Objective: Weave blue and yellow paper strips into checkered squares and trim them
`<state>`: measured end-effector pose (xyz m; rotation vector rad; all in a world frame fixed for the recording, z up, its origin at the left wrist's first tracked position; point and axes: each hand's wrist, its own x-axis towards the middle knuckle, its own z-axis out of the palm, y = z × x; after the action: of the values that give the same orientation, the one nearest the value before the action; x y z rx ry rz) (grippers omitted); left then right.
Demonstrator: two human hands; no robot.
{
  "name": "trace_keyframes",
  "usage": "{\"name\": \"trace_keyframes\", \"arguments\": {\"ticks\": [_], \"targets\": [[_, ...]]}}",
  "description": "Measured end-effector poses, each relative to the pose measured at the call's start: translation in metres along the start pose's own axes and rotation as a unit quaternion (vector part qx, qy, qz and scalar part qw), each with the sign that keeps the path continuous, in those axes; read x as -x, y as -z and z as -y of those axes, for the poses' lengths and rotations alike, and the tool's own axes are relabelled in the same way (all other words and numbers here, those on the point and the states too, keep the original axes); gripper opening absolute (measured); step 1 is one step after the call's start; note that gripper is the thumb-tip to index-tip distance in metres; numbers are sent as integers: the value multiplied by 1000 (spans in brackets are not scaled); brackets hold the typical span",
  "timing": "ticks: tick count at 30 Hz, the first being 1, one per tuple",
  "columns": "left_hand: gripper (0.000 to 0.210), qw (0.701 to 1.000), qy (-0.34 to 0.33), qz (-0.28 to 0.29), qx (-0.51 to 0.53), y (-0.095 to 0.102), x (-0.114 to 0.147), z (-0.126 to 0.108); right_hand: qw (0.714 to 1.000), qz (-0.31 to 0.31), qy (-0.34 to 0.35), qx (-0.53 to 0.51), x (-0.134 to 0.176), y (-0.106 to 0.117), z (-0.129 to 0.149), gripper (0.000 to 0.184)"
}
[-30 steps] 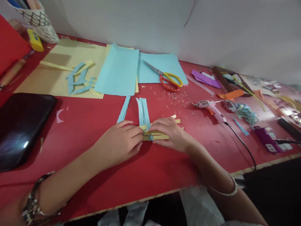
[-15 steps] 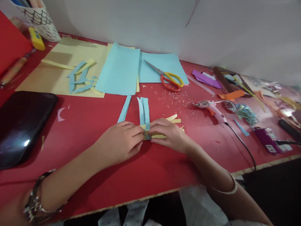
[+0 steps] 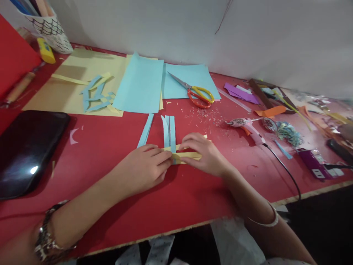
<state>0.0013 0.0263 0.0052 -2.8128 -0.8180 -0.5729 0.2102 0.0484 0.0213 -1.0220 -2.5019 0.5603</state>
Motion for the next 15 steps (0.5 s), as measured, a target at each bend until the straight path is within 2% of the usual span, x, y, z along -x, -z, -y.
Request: {"name": "trace_keyframes", "arguments": {"ticks": [2, 3, 7, 9, 15], "targets": [[23, 1000, -2, -1, 0, 0, 0, -1, 997, -37, -46, 39, 1, 2, -2, 14], [24, 1000, -3, -1, 4, 0, 0, -1, 995, -37, -67, 60, 2, 3, -2, 16], [27, 1000, -1, -1, 20, -1, 0, -2, 984, 20, -121, 129, 1, 1, 4, 22], [26, 1000, 7, 5, 26, -2, 1, -2, 978, 24, -137, 155, 1, -1, 8, 19], [24, 999, 20, 16, 39, -1, 0, -3, 971, -60, -179, 147, 0, -6, 9, 14]]}}
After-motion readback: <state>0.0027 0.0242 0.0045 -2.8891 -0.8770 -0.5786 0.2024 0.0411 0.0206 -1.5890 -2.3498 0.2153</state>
